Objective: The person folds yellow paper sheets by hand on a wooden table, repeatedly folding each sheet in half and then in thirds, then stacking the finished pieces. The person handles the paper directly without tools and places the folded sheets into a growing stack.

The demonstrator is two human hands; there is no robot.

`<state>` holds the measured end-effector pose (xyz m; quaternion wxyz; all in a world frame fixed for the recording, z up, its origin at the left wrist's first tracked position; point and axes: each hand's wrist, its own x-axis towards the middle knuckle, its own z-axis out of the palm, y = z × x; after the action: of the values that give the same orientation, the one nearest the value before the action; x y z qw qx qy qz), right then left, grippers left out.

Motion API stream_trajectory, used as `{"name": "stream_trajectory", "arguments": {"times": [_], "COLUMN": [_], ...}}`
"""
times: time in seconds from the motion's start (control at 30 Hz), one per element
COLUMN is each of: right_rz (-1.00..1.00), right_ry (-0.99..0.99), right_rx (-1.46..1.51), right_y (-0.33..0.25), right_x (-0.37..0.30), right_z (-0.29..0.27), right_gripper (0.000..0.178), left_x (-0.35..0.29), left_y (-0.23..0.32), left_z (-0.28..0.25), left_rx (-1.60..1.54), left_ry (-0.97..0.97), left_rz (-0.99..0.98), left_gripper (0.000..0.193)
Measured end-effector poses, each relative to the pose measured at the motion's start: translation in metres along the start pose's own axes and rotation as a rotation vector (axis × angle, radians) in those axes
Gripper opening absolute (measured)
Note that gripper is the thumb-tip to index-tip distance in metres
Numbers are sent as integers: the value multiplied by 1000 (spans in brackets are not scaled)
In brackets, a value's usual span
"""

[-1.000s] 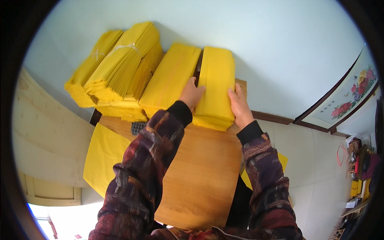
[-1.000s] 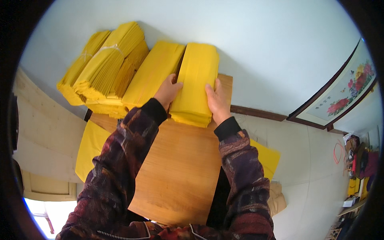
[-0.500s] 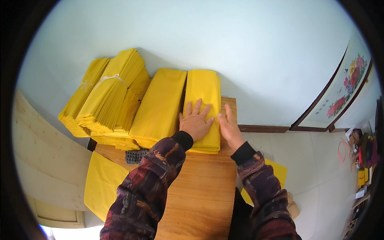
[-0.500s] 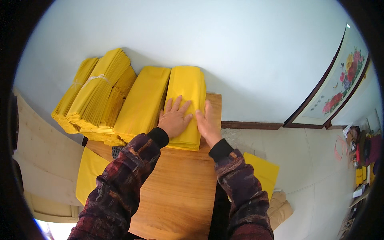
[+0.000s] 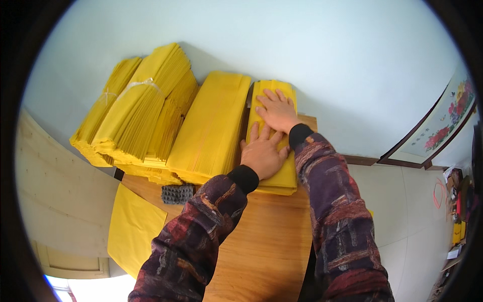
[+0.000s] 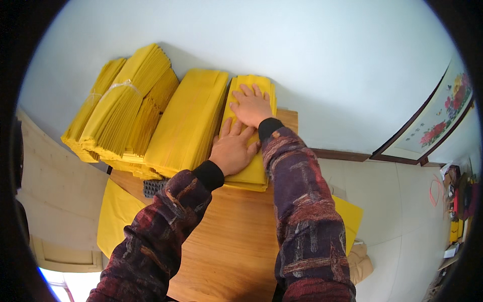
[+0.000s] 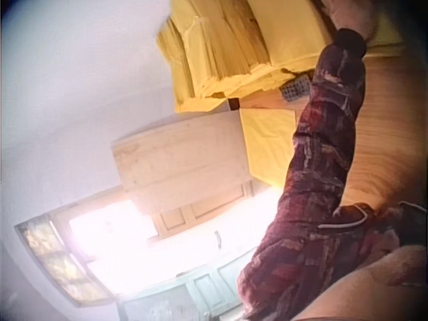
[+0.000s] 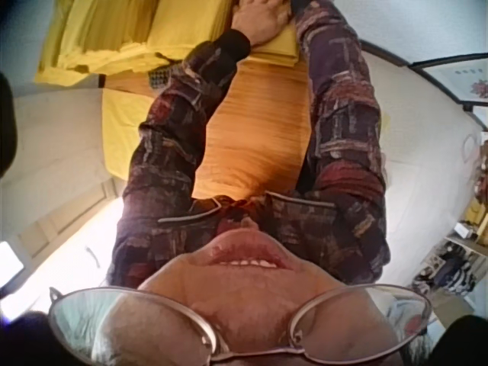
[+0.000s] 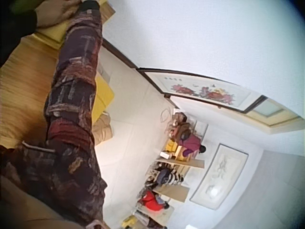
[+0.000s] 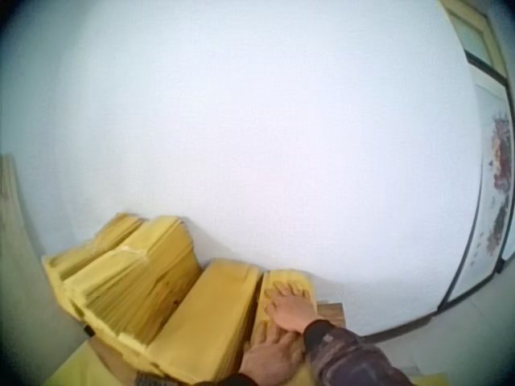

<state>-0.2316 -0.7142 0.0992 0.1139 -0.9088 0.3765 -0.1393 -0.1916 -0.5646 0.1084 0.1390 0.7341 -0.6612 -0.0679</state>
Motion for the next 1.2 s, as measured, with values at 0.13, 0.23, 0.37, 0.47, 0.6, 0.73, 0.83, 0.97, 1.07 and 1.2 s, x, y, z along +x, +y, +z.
{"name": "stream_trajectory", "arguments": {"times": [0.13,0.23,0.37,0.47,0.6,0.73,0.83,0.97,1.07,1.2], "right_rz": [9,-7,-34,-64,-81,-41,-97,258,501,285], "right_ry": [11,23,46,151,238,138,338,415,220,-14], "right_rx": [34,-25,-125,-126,-82,-65,347,928,1111,1658], "right_y": [7,0,-4,7,10,-3,6,42,40,31], "right_x": [1,-1,2,2,2,-4,-20,-90,-137,-149], "right_z": [4,0,2,16,26,2,-25,-33,-9,-4], "right_gripper": [50,50,52,51,50,50,51,54,61,75], "left_x": [-2,-15,-34,-36,-37,-36,-33,-19,-14,-28], "left_y": [1,-1,-15,-23,-23,-17,-13,-26,-32,-33], "left_z": [3,-3,-1,17,27,10,2,-5,-3,2], "left_rx": [11,-18,-54,-140,-189,-119,-167,-358,-696,-1355], "left_ry": [47,72,163,216,321,200,105,202,199,1], "left_rz": [17,28,199,257,239,189,87,59,-42,-250], "left_gripper": [57,57,58,57,56,55,56,52,62,66]}}
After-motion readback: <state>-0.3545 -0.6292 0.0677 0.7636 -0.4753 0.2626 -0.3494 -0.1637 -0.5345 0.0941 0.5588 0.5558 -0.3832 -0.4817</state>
